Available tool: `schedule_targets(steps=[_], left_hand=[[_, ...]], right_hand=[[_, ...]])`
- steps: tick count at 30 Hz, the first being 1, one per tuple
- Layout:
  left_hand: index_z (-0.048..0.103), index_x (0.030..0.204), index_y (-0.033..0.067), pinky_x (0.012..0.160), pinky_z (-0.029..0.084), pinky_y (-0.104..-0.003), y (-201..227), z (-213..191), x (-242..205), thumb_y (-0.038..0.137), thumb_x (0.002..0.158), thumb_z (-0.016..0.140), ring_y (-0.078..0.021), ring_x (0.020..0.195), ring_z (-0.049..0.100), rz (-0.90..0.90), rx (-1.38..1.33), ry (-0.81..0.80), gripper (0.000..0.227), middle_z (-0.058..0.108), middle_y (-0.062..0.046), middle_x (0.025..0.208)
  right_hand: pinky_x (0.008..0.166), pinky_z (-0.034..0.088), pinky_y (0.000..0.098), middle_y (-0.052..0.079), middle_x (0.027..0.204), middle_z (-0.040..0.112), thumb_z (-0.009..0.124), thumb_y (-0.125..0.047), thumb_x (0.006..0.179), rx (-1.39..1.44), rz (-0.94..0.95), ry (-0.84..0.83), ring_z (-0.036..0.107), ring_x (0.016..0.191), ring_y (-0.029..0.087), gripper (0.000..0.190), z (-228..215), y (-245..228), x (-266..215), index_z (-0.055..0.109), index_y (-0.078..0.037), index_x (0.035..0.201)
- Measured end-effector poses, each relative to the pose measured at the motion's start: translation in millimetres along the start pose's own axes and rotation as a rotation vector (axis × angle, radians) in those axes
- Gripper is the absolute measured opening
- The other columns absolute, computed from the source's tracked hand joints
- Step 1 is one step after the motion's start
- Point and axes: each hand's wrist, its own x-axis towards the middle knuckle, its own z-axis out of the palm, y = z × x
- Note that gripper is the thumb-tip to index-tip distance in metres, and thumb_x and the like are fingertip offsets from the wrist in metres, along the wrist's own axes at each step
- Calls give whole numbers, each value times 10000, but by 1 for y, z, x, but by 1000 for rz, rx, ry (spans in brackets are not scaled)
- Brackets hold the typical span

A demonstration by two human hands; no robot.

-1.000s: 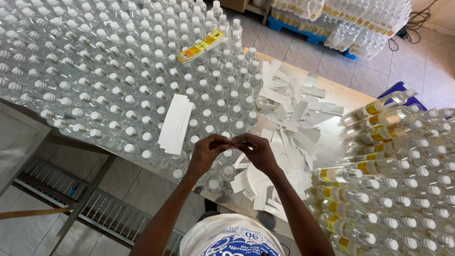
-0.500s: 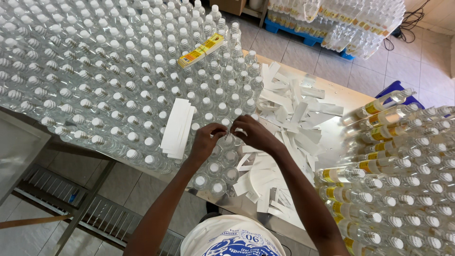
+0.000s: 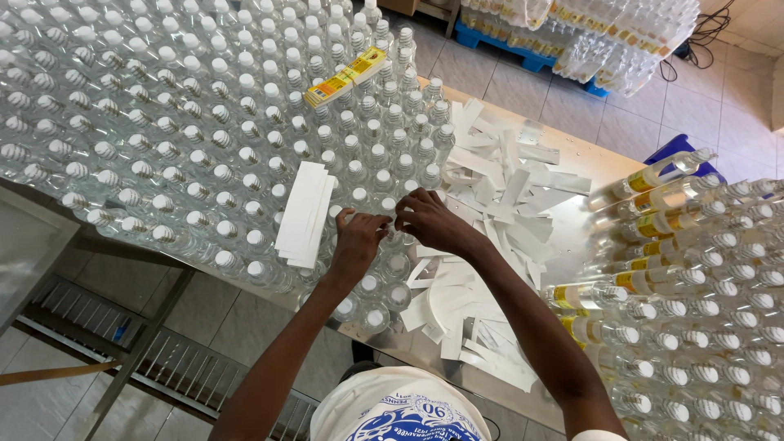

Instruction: The person picks up clear plastic bottles from a large stack on the left, applies a yellow label to the center of each bottle, and places the labeled bottle into a stack on the right. The person repeats this process continuously, handling bottles and labels by hand.

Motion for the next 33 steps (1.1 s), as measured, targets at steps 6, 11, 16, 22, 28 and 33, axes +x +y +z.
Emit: schedule_targets(steps=[6, 11, 16, 22, 28, 33], left_hand=[[593, 1471, 180, 1330, 36, -638, 6, -3, 1, 232, 1022, 742, -202, 1373, 648, 43, 176, -182, 475, 781, -69, 1217], [602, 1448, 128, 1336, 15, -656, 19, 0, 8, 345, 987, 780, -236, 1387, 652, 29, 260, -189, 540, 790, -121, 1206], [637, 1395, 151, 1352, 50, -630, 24, 1, 11, 300, 971, 811, -182, 1356, 674, 59, 399, -163, 481, 805, -67, 1169], [563, 1554, 214, 1327, 205, -654, 14, -38, -2, 386, 907, 834, -295, 1560, 470, 46, 214, 11, 723, 630, -96, 1523], [658, 1446, 89, 1141, 476, -517, -66, -90, -53, 318, 1008, 820, -340, 1304, 615, -388, 30, 385, 520, 619, -132, 1345], [637, 1482, 116, 943, 590, -467, -83, -99, -57, 269, 943, 907, -322, 1101, 716, -669, -191, 259, 622, 674, -101, 1191]], right_hand=[[1204, 355, 501, 13, 1128, 725, 781, -224, 994, -53, -45, 137, 624, 1290, 237, 91, 4, -17, -10, 709, -183, 1032], [1286, 250, 547, 10, 1128, 780, 796, -194, 987, -47, -6, 203, 650, 1340, 204, 81, 35, -12, -20, 736, -180, 1040], [1308, 182, 591, 19, 1106, 797, 797, -187, 987, -27, 92, 216, 652, 1376, 199, 125, 42, -16, -23, 716, -175, 1081], [1312, 187, 610, 54, 1175, 812, 746, -122, 990, -81, 110, 297, 626, 1440, 229, 291, 24, -45, -33, 655, -178, 1260], [1188, 424, 442, -34, 1189, 802, 697, -16, 1009, 392, 486, 709, 684, 1316, 228, 268, 57, -45, -83, 771, -226, 1158], [1062, 601, 526, 198, 1214, 799, 678, 136, 927, 994, 680, 265, 756, 1211, 372, 397, 113, -70, -138, 729, -57, 1270]])
